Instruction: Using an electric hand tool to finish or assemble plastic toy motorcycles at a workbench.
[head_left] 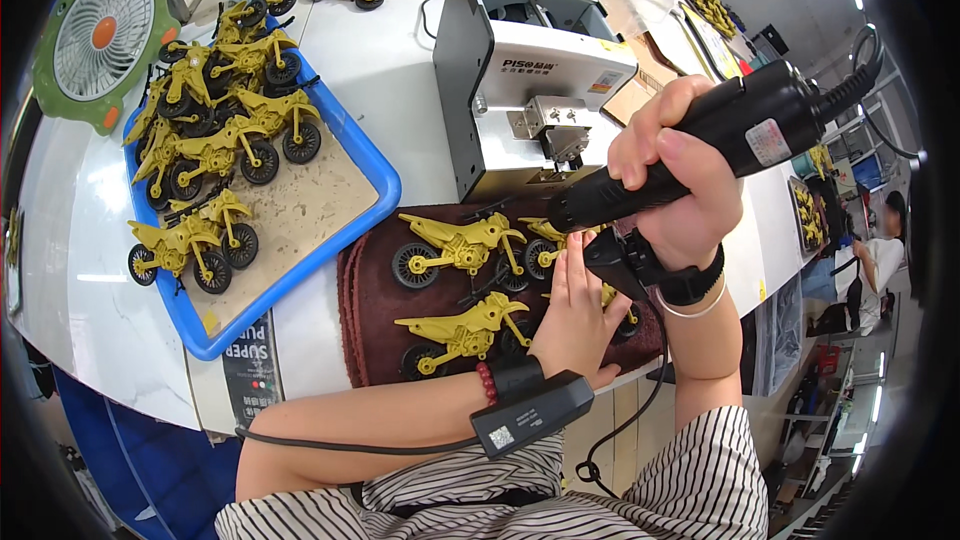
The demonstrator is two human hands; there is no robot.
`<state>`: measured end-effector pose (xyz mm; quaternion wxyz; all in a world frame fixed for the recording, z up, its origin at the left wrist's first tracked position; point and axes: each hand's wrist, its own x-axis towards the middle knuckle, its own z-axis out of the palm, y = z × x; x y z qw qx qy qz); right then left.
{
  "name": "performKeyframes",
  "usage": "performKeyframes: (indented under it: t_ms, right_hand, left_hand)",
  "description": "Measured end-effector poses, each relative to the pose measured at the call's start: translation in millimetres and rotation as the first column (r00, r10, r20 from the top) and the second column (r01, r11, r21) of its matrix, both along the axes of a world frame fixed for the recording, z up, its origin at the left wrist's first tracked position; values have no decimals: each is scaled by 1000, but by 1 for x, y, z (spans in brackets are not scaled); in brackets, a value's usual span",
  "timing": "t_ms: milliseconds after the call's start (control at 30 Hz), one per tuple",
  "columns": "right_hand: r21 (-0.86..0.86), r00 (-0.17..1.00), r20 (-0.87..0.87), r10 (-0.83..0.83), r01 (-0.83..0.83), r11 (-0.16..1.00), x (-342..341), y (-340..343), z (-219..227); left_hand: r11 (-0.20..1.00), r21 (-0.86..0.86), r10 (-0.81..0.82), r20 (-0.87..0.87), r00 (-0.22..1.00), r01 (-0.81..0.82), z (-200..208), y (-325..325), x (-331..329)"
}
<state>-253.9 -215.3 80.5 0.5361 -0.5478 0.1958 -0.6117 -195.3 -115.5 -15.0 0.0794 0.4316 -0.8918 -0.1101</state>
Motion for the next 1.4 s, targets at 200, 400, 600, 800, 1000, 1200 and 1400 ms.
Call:
performKeyframes:
  t_ms: [200, 400, 600, 800, 1000, 1200, 1400]
  right_hand:
    - [-19, 976, -191, -102, 100, 995, 8, 1, 3]
    - [-26, 970, -242, 10, -16, 1000, 14, -3, 0]
    - [4, 969, -247, -9, 11, 1000, 13, -6, 1]
    - [-26, 942, -323, -87, 83, 996, 24, 3, 12]
    - [-174, 971, -39, 235, -238, 956, -13, 18, 74]
    - [-319, 980, -164, -116, 58, 946, 5, -7, 56]
    - [-205, 994, -107, -36, 13, 979, 3, -21, 49]
  left_hand:
    - [1000, -2, -2, -6, 1000, 2, -2, 2, -2]
    - [1000, 9, 7, -33, 999, -7, 3, 1, 3]
    - [1000, -4, 21, -49, 999, -21, 7, 0, 0]
    - [999, 32, 18, -41, 999, -17, 4, 0, 0]
    - [999, 31, 35, -62, 997, -33, 11, 1, 0]
    - [996, -33, 81, -152, 985, -88, 3, 1, 4]
    - [993, -60, 84, -187, 979, -97, 2, 0, 2]
